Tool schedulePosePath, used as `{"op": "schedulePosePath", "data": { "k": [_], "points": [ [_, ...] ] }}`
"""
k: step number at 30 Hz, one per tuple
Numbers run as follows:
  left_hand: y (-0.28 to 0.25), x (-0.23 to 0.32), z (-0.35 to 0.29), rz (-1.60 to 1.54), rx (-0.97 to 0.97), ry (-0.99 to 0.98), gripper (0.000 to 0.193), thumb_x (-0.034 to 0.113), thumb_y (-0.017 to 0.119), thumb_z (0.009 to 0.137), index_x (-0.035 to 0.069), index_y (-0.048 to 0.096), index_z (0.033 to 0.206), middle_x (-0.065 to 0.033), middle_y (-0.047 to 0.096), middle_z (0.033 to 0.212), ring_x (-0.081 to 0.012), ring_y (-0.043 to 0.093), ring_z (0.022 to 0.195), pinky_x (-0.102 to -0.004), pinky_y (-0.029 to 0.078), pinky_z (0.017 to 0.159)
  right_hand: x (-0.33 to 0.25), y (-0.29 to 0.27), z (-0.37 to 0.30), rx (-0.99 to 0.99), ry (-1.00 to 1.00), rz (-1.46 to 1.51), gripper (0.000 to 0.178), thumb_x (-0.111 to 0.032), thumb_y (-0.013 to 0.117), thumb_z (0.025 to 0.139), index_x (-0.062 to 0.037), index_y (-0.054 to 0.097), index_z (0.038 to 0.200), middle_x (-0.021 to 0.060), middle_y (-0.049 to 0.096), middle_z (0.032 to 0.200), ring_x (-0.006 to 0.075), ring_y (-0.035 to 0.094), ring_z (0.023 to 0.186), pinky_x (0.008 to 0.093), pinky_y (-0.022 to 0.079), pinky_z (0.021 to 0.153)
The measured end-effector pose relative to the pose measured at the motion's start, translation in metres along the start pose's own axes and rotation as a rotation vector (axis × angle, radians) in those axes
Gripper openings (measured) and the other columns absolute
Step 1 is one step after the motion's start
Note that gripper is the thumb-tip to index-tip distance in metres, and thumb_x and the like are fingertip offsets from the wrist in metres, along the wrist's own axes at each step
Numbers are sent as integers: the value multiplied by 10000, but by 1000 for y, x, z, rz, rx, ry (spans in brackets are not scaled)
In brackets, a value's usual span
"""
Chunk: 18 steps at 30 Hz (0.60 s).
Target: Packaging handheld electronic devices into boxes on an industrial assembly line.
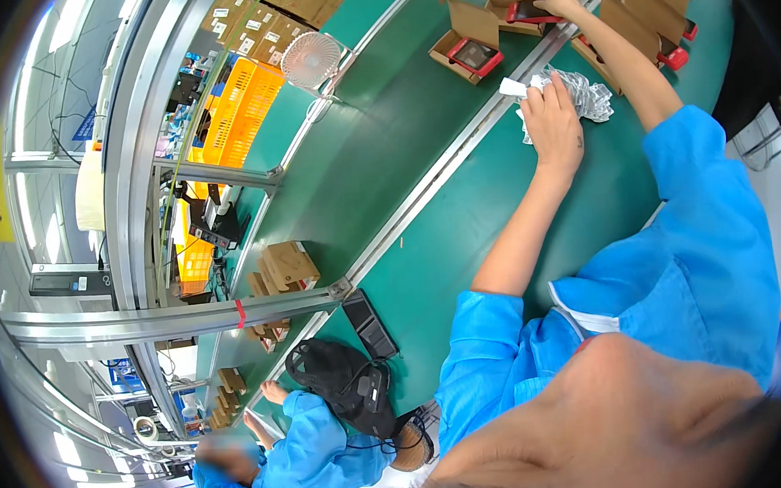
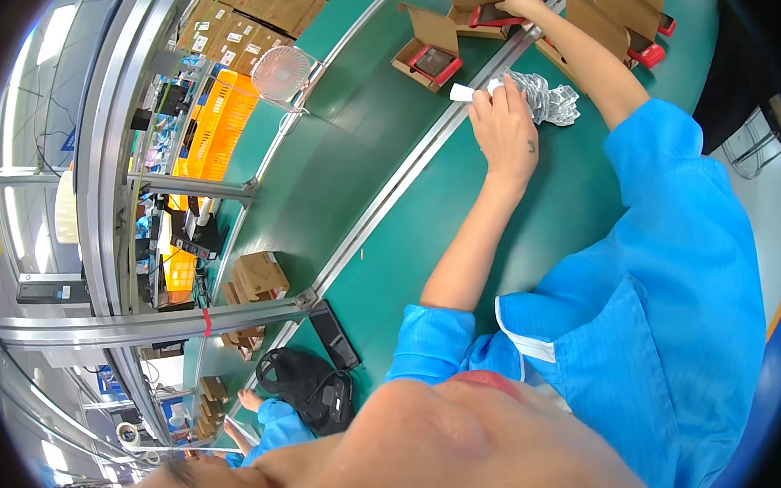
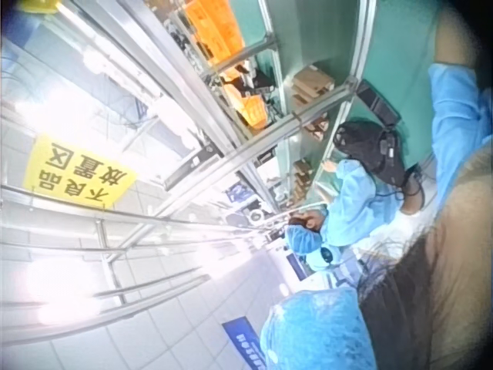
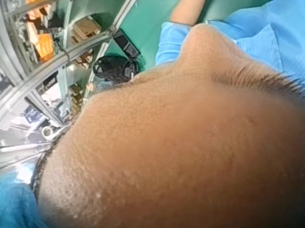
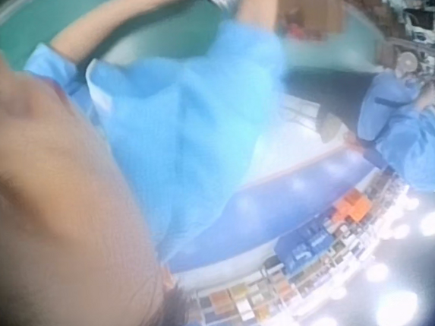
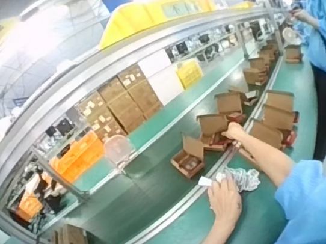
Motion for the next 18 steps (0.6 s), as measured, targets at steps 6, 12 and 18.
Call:
{"op": "schedulePosePath", "data": {
  "k": [6,12,18],
  "points": [
    [-9,-8,8,-147,-61,199,146,-43,575,597,-70,602,737,-157,567,790,-305,452,830,-386,354,757,3,-15,-37,697,-336,142,260,-170,641,775,26,547,918,202,580,903,380,563,865,409,467,770],
    [-23,-12,19,6,-323,121,175,-49,593,563,-67,609,735,-191,579,722,-314,457,868,-386,344,771,-39,-61,-132,387,-376,705,295,-212,701,785,18,579,923,57,577,768,124,542,688,272,455,616],
    [-27,-15,27,-356,-180,152,164,-38,616,588,-13,634,749,-189,600,748,-330,470,852,-392,364,752,-3,-59,-133,318,-500,740,292,-218,706,794,6,608,954,29,606,787,89,537,678,239,448,602]
  ]
}}
Point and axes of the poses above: each hand's wrist, its own z-axis towards the middle knuckle, its own y-axis out of the palm, x = y × z, the point moved 1 cm from there along z, towards the middle knuckle
